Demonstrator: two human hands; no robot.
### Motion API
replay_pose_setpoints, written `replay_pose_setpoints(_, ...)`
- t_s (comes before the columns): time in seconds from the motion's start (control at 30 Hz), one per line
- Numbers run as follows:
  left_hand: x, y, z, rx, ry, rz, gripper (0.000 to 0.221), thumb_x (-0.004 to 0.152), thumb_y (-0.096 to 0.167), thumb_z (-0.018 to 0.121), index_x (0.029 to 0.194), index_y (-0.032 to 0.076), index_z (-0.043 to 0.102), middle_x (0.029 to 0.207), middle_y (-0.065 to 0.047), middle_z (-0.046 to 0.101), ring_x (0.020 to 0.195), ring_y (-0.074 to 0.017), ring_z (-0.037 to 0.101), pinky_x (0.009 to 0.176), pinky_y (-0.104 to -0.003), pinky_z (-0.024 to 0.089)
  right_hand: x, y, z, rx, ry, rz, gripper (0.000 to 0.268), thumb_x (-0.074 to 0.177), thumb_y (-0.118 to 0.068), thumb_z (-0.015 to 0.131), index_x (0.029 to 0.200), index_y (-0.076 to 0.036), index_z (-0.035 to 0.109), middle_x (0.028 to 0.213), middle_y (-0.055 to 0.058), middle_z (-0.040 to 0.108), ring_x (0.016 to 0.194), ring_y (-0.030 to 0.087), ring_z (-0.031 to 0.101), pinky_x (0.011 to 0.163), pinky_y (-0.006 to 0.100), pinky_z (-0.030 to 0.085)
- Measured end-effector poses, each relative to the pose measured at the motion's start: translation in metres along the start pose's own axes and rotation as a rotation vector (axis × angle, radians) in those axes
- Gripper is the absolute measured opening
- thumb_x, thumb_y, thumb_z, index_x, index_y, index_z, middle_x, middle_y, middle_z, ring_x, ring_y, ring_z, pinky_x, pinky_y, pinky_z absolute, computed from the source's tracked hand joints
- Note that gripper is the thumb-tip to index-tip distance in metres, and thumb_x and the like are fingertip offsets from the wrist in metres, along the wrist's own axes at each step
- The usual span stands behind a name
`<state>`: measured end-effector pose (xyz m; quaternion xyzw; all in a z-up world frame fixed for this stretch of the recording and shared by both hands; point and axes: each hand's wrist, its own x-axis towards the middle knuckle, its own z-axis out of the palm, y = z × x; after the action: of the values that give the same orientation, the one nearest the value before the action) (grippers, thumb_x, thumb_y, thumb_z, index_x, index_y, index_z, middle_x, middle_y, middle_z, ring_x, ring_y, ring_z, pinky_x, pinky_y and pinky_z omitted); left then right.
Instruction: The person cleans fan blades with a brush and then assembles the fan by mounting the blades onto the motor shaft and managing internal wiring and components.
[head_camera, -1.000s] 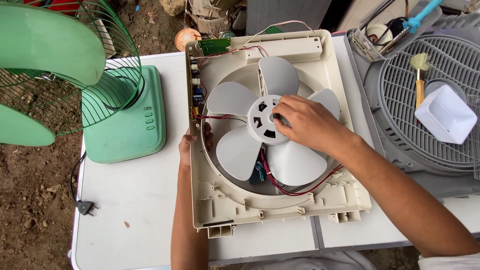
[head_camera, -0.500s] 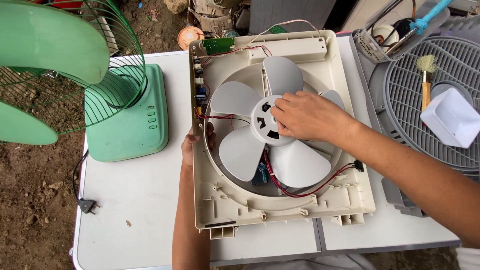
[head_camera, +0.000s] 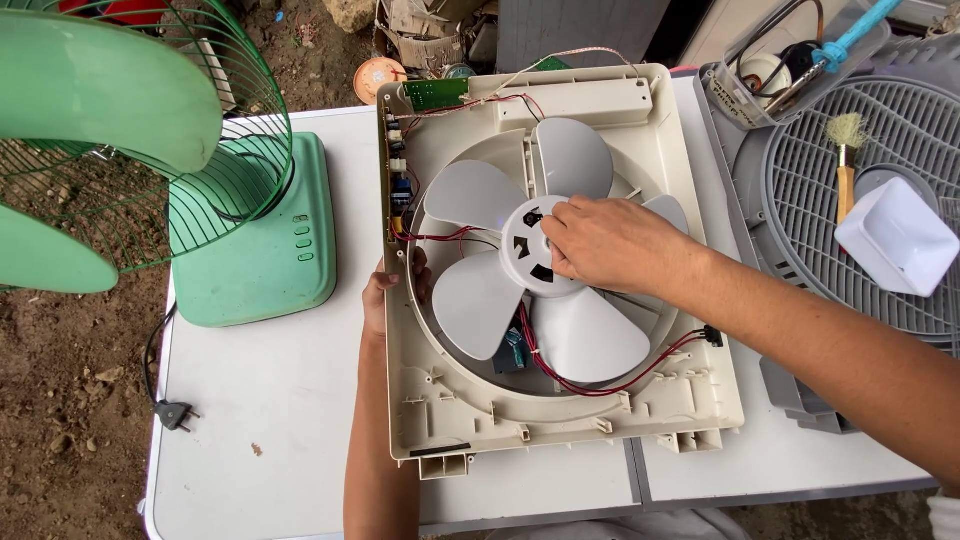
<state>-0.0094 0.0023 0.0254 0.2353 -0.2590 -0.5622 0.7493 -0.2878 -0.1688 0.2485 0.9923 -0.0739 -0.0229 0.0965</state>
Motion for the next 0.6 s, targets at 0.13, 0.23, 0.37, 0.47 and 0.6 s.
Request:
replay_pose_setpoints(0.13, -0.001, 0.001, 0.002, 0.001, 0.001, -0.005, 0.040, 0.071, 0.023, 0.058, 0.109, 0.011, 0.051, 0.091, -0.009, 0.044, 0.063, -0.0220, 0.050, 0.052, -0.036, 0.047, -0.006, 0.001, -0.038, 0.208, -0.224, 0.114, 0.049, 0.105, -0.048, 0.037, 0.104, -0.007, 0.064, 0.090, 0.012, 0.067, 0.090, 0.024, 0.069, 0.081, 0.036, 0.057)
replay_pose_setpoints(0.23, -0.002, -0.001, -0.001, -0.010, 0.005, 0.003, 0.039, 0.072, 0.024, 0.057, 0.107, 0.010, 0.051, 0.091, -0.011, 0.044, 0.063, -0.0231, 0.049, 0.052, -0.036, 0.047, -0.029, 0.014, -0.019, 0.456, 0.090, 0.325, 0.029, 0.105, -0.028, 0.053, 0.089, -0.006, 0.062, 0.074, 0.014, 0.065, 0.074, 0.033, 0.068, 0.070, 0.044, 0.056)
replay_pose_setpoints(0.37, -0.002, 0.005, 0.006, 0.037, 0.032, -0.004, 0.042, 0.073, 0.026, 0.057, 0.111, 0.010, 0.053, 0.091, -0.011, 0.047, 0.064, -0.0226, 0.051, 0.053, -0.037, 0.048, -0.060, 0.014, 0.017, 0.710, 0.364, 0.512, 0.007, 0.107, -0.015, 0.054, 0.102, -0.010, 0.058, 0.086, 0.007, 0.063, 0.085, 0.026, 0.063, 0.076, 0.038, 0.054)
replay_pose_setpoints(0.47, 0.000, 0.003, -0.002, 0.108, 0.095, -0.031, 0.043, 0.077, 0.027, 0.055, 0.114, 0.006, 0.055, 0.092, -0.015, 0.052, 0.063, -0.0266, 0.056, 0.055, -0.040, 0.050, -0.093, 0.002, 0.051, 0.737, 0.486, 0.577, 0.004, 0.105, -0.012, 0.062, 0.104, -0.011, 0.066, 0.092, 0.006, 0.068, 0.094, 0.026, 0.067, 0.085, 0.037, 0.056)
replay_pose_setpoints(0.6, -0.004, -0.002, -0.015, 0.218, 0.208, -0.057, 0.038, 0.090, 0.032, 0.050, 0.116, 0.005, 0.058, 0.088, -0.019, 0.057, 0.060, -0.0339, 0.061, 0.056, -0.044, 0.052, -0.134, -0.008, 0.060, 0.797, 0.531, 0.640, 0.030, 0.116, -0.024, 0.045, 0.111, -0.010, 0.071, 0.102, 0.008, 0.070, 0.095, 0.027, 0.068, 0.086, 0.039, 0.054)
